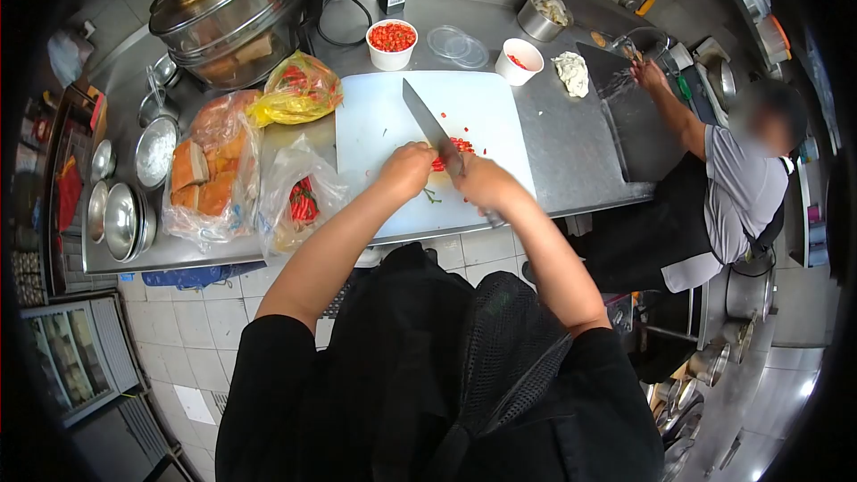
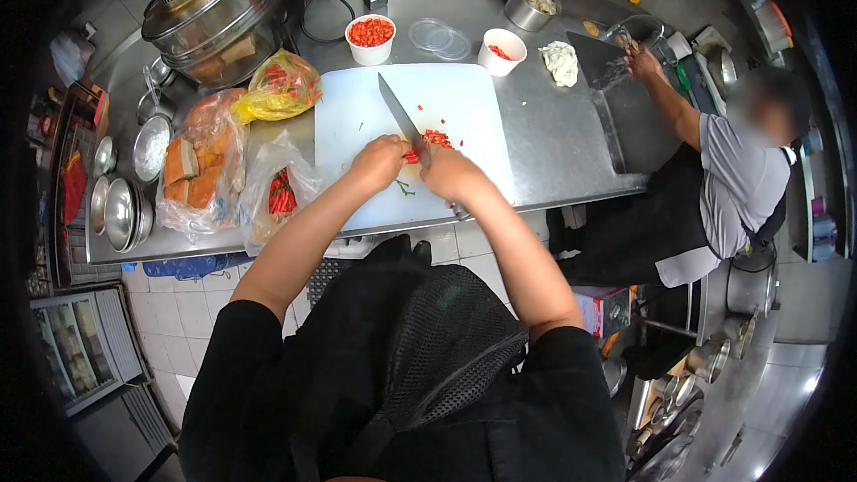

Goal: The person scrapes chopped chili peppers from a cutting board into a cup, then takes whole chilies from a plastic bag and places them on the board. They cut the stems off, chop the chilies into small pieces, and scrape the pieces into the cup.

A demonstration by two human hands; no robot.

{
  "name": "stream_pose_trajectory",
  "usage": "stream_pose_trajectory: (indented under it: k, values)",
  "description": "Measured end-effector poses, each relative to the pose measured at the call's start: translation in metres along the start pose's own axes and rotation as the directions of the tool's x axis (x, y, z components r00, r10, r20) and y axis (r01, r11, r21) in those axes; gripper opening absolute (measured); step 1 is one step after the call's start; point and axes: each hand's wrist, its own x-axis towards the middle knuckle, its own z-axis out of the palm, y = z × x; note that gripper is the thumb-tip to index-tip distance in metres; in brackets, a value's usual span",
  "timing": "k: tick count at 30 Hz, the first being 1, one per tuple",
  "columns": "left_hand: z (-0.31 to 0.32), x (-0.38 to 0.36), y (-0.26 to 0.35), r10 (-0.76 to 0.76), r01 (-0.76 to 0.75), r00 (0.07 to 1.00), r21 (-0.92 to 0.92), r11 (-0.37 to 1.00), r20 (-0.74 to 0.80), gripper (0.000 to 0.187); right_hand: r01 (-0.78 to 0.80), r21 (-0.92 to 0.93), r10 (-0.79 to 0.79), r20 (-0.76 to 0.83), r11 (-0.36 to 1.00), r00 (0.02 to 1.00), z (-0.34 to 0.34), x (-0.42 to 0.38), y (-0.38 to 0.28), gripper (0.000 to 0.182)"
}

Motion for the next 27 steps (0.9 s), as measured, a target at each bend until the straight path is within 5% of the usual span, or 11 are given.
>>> stream_pose_trajectory:
  k: [2, 5, 9, 12, 27]
  values:
    - [0.0, 0.003, -0.001, 0.024, -0.024, 1.0, 0.01, 1.0, -0.006, 0.008, 0.054, -0.092, -0.069, -0.165, 0.994, 0.984, 0.027, 0.014, 0.022, 0.038]
    - [0.001, 0.0, 0.002, 0.032, -0.036, 0.999, 0.08, 0.996, 0.044, 0.014, 0.041, 0.05, -0.039, -0.047, 0.998, 0.998, 0.006, 0.009, 0.011, 0.038]
    - [-0.002, 0.003, 0.005, -0.02, 0.018, 0.999, 0.05, 0.999, 0.036, 0.017, -0.035, 0.008, 0.034, 0.04, 0.999, 0.999, -0.007, -0.009, -0.008, 0.04]
    - [-0.005, 0.005, 0.004, 0.009, -0.009, 1.0, 0.053, 0.999, 0.01, 0.013, 0.019, -0.014, -0.02, -0.066, 1.0, 0.998, 0.012, 0.005, 0.0, 0.04]
    - [0.009, -0.002, -0.001, 0.006, -0.006, 0.999, 0.01, 1.0, -0.047, 0.008, 0.028, 0.044, -0.026, -0.041, 0.999, 0.999, 0.018, -0.001, 0.005, 0.029]
